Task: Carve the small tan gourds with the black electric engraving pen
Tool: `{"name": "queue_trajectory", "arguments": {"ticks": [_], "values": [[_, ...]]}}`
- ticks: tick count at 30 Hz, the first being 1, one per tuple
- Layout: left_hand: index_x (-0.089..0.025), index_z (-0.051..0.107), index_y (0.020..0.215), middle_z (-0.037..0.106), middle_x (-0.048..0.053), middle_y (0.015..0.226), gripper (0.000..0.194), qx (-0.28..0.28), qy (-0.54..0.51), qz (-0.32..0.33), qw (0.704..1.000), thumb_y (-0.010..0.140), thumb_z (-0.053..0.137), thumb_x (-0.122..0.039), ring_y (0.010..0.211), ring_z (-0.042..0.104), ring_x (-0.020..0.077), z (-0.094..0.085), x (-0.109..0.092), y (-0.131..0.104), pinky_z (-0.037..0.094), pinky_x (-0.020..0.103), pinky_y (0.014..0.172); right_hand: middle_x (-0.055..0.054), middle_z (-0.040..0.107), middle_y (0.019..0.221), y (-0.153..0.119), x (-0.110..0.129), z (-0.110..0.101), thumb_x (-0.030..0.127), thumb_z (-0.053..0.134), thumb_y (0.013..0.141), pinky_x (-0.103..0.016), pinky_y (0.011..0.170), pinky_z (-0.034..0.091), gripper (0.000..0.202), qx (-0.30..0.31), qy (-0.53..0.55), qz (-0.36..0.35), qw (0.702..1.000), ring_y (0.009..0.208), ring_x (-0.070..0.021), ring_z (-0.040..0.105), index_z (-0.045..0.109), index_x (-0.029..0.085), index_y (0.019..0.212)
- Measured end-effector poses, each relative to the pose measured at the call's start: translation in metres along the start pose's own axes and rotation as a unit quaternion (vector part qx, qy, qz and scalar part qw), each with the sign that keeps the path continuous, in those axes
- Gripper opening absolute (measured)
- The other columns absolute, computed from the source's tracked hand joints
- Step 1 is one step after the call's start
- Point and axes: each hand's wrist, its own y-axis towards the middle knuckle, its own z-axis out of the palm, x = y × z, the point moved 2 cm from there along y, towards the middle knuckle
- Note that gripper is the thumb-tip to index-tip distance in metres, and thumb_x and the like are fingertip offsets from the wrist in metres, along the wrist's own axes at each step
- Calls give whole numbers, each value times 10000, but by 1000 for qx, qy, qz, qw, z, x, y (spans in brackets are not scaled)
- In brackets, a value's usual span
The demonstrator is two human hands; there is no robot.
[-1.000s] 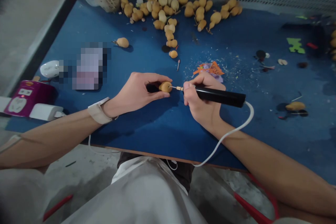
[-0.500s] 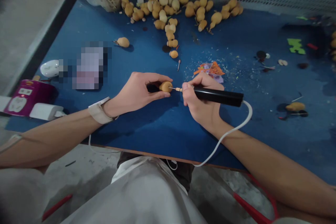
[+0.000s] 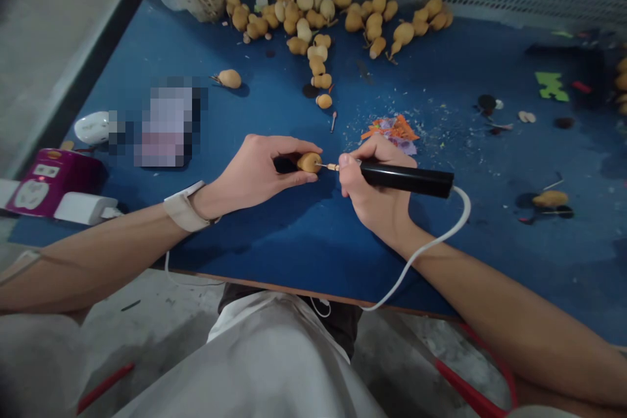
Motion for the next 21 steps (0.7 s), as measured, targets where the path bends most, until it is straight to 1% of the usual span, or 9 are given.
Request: {"name": "queue_trajectory", "arguments": {"ticks": [3,10,12,17,21], "values": [[-194,923,1234,922,62,1162,303,-1,1,5,1000,943,921,-278,1014,855,225,0,0,0,646,319,952,65,639,548,1,2,0,541,843,1055,-348,483,440,406,3,7,-5,1000,437,-154,589,671,289,786],[-189,916,1236,922,54,1163,294,-2,-3,8,1000,950,925,-262,1027,860,221,1,1,0,652,318,962,54,645,548,1,-1,-4,601,819,1068,-363,515,469,456,10,-3,-24,1000,457,-162,599,676,289,767],[-194,912,1241,921,55,1167,297,-2,-3,10,1000,952,926,-263,1028,861,221,1,1,0,657,320,963,50,651,552,0,-2,-5,587,810,1073,-365,516,468,436,9,-9,-22,1000,466,-169,608,685,293,777],[-196,913,1230,920,54,1154,296,-1,2,16,1000,941,940,-250,1021,862,225,0,1,0,655,321,960,53,643,537,2,1,-2,487,826,1059,-366,508,456,398,15,10,-8,1000,448,-164,581,660,294,753],[-205,914,1229,921,49,1152,287,4,4,13,1000,949,931,-266,1021,862,227,0,1,0,656,325,958,56,628,530,3,3,0,525,839,1050,-368,505,462,430,13,5,-7,1000,453,-169,587,645,296,742]]}}
